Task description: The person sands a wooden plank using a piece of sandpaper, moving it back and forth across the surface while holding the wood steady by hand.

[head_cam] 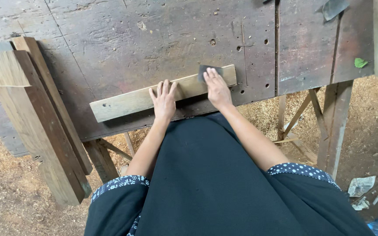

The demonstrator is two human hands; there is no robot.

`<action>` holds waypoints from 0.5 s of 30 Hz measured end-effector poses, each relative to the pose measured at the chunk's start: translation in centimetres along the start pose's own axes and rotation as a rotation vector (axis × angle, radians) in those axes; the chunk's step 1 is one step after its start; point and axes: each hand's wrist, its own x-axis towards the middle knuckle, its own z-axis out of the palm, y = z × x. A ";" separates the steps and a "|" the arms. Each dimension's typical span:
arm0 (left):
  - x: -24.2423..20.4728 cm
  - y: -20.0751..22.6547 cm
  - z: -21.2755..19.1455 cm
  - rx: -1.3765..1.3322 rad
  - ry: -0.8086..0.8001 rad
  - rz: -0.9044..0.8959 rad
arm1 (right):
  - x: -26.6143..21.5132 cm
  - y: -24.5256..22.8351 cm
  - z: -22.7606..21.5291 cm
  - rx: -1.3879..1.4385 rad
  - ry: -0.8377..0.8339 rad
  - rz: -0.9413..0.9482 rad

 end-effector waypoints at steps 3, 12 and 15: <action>-0.1 -0.2 0.7 -0.012 0.026 0.006 | -0.7 0.8 -0.4 -0.044 0.094 0.132; -0.2 -0.2 0.2 -0.060 -0.022 0.003 | -1.7 -0.7 0.3 0.114 -0.042 0.026; -0.2 -0.1 0.3 0.003 0.015 0.012 | -2.7 0.7 0.0 -0.142 0.173 0.200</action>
